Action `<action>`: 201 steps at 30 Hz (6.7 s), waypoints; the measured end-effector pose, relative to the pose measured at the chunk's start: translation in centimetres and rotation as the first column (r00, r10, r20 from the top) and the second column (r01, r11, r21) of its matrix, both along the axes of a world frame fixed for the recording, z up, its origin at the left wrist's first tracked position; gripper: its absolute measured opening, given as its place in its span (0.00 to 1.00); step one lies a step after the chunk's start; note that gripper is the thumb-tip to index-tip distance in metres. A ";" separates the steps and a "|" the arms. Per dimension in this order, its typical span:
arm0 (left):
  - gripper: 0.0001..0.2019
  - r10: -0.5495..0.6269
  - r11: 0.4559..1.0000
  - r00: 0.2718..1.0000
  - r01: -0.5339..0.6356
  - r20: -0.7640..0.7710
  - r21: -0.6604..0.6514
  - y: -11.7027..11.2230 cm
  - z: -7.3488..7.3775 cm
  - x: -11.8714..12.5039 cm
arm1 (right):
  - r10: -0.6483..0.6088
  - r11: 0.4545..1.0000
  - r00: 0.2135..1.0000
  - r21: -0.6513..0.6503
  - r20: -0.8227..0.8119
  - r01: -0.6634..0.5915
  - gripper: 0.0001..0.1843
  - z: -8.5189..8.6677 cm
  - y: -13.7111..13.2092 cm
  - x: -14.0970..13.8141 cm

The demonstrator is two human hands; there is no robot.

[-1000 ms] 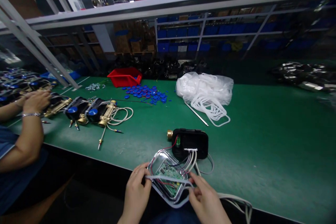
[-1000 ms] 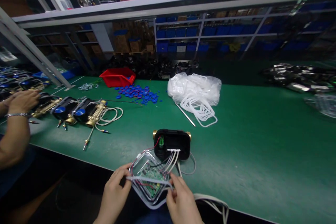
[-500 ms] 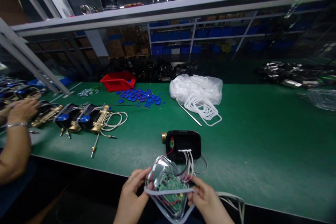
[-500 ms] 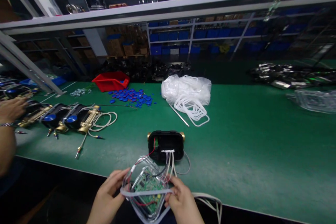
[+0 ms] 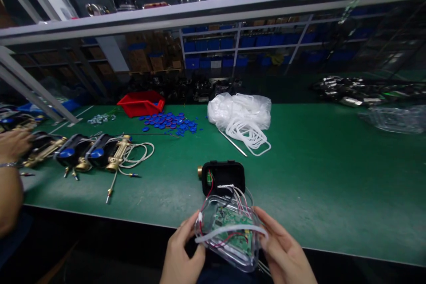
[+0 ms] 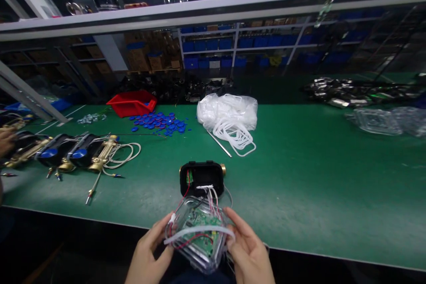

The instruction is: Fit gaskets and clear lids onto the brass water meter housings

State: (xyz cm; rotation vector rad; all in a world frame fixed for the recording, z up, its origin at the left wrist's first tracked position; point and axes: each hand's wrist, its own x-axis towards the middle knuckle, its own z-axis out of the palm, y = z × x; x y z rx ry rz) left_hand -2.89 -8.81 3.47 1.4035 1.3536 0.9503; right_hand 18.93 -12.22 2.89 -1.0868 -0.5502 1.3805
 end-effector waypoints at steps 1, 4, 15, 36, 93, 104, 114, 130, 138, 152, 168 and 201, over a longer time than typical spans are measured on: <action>0.21 -0.020 1.000 1.000 0.020 0.015 -0.017 -0.1 0.0 0.3 | -0.012 1.000 1.000 0.013 0.011 0.012 0.27 -0.1 -0.1 0.1; 0.14 -0.012 0.999 0.999 0.014 0.052 -0.043 0.0 -0.1 0.6 | -0.073 0.997 0.980 0.011 0.183 0.072 0.25 -0.9 0.0 0.7; 0.20 -0.096 0.995 0.972 0.090 0.215 0.038 6.4 -0.3 1.7 | -0.082 0.962 0.762 0.251 0.643 -0.108 0.22 -0.9 6.3 2.2; 0.07 0.240 0.931 0.969 -0.246 0.056 0.270 7.0 0.3 3.1 | -0.252 0.883 0.667 0.449 0.701 -0.139 0.11 1.9 10.0 -0.6; 0.11 -0.028 0.962 0.999 0.033 -0.022 0.272 13.2 2.5 4.3 | -0.180 0.884 0.611 0.400 0.771 -0.244 0.11 3.2 14.0 0.4; 0.21 -0.182 0.964 0.983 0.186 -0.038 0.190 11.2 1.3 2.0 | 0.151 0.886 0.711 0.226 0.687 -0.405 0.27 1.3 13.5 3.5; 0.39 -0.280 0.929 0.949 0.306 -0.144 0.208 9.0 -0.6 1.3 | 0.318 0.821 0.687 0.173 0.653 -0.544 0.43 0.2 11.0 5.0; 0.45 -0.246 0.896 0.923 0.333 -0.296 0.293 6.5 -1.5 1.0 | 0.121 0.890 0.422 0.089 0.899 -0.447 0.49 -1.1 9.2 3.2; 0.28 -0.236 0.645 0.711 0.625 -0.663 0.441 1.8 -3.2 -2.8 | 0.074 0.933 0.379 0.070 0.922 -0.352 0.30 -2.5 6.0 5.9; 0.23 -0.249 0.959 0.968 0.251 -0.036 0.132 4.2 5.7 3.1 | -0.570 0.588 0.119 0.504 0.813 -0.633 0.43 3.4 3.9 2.0; 0.20 -0.282 0.926 0.950 0.307 -0.137 0.221 5.6 9.0 3.1 | -0.675 0.602 0.170 0.669 0.718 -0.436 0.29 -1.2 5.8 1.1; 0.14 0.396 0.708 0.816 0.021 -0.421 0.706 8.8 0.4 5.4 | -0.590 0.760 0.281 0.638 0.757 -0.121 0.25 -4.6 4.3 1.0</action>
